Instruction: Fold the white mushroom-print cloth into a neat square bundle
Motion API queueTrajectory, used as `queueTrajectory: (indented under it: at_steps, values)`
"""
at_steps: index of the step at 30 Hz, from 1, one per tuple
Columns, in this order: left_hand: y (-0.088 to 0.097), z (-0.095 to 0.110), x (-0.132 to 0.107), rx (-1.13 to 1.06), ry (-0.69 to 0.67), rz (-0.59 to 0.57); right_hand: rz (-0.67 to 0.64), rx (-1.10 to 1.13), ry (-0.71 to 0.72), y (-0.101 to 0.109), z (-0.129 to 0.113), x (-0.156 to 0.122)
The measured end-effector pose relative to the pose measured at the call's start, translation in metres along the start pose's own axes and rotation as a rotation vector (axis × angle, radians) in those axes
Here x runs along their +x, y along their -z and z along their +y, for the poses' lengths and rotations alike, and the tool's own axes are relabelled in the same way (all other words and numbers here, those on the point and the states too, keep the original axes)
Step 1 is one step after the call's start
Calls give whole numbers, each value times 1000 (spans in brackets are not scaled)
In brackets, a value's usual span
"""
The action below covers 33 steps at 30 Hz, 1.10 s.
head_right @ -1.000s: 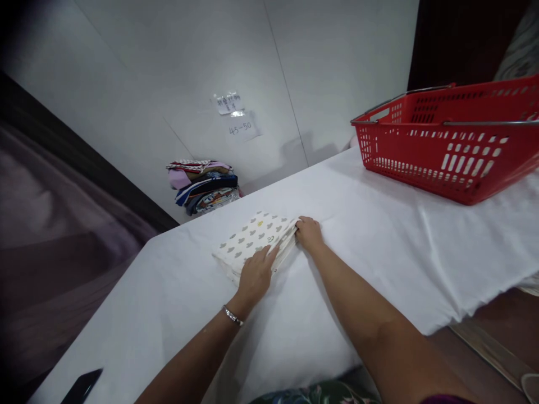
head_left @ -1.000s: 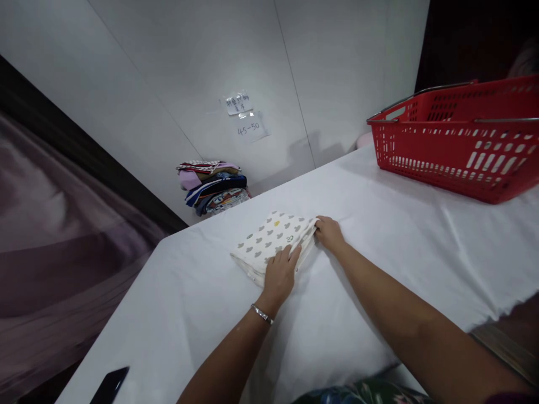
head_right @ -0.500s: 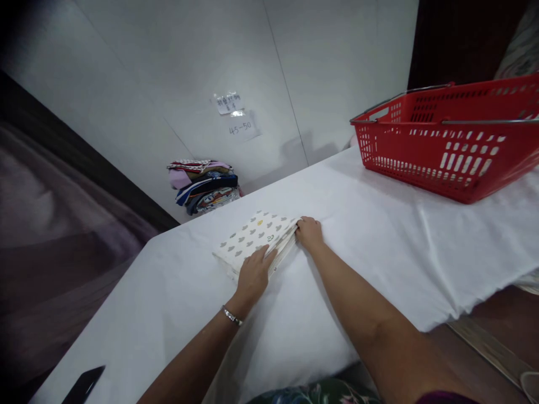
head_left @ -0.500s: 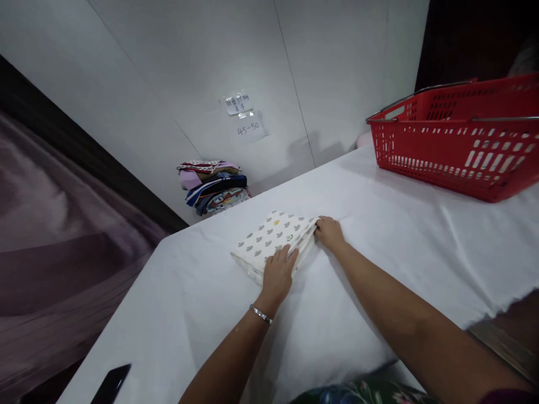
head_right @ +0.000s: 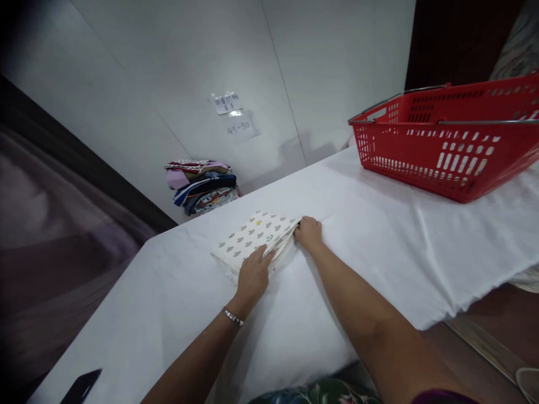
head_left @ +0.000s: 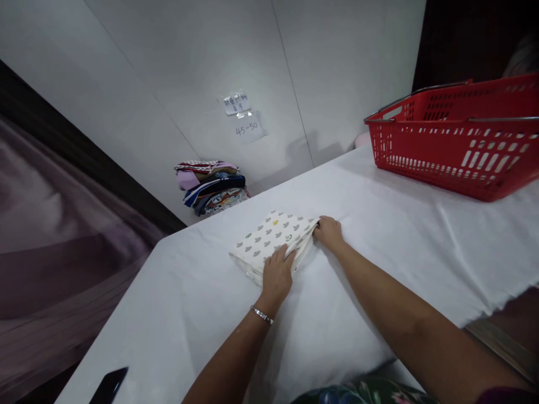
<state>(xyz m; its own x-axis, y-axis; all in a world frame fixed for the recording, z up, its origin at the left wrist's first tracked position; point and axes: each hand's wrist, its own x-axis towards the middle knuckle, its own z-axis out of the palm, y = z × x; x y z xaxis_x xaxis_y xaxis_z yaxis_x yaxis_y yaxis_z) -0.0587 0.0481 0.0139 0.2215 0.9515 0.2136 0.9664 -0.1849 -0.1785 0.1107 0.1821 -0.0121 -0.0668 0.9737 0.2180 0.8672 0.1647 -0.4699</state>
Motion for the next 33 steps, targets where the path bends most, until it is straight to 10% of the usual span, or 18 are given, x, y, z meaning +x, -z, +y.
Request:
queueTrajectory:
  at_steps: [24,33]
  values:
    - [8,-11,-9,-305,-22,66,21,-12,128,1,8,-6]
    - [17,-2,24,-226,-23,31,41,42,203,-4,11,-7]
